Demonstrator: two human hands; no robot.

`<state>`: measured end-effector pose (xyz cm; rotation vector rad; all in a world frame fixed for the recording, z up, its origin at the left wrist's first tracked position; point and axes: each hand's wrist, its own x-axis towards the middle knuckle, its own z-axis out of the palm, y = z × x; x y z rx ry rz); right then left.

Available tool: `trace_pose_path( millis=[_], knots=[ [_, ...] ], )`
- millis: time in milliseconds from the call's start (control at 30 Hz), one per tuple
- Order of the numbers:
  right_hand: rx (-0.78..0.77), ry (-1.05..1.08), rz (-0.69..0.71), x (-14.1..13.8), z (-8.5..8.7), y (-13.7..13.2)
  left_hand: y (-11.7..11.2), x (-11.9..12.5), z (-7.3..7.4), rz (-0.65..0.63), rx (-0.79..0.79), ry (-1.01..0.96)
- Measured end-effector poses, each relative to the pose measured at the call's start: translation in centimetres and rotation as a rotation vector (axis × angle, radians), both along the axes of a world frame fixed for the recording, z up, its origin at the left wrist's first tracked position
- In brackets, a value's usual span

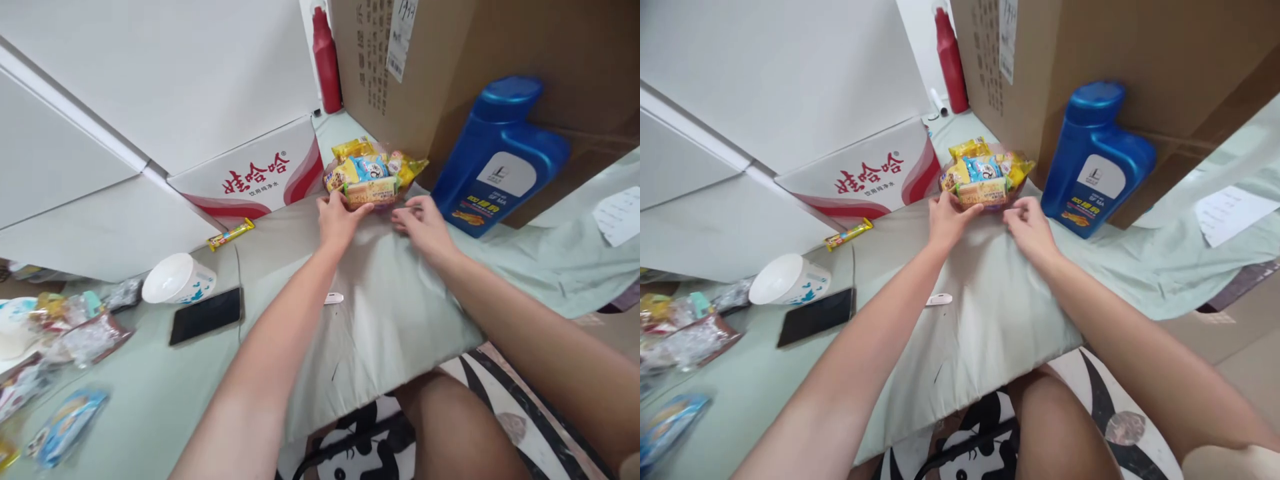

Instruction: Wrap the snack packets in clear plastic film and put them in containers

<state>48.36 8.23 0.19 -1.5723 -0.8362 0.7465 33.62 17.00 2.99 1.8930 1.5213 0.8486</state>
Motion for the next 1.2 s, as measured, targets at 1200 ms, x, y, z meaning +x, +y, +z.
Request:
trace_pose_path(
  millis=[1200],
  knots=[
    [-0.593, -1.169, 0.813, -2.7, 3.8, -5.8, -20.4, -28.6, 1.0, 0.184, -0.128, -0.531]
  ],
)
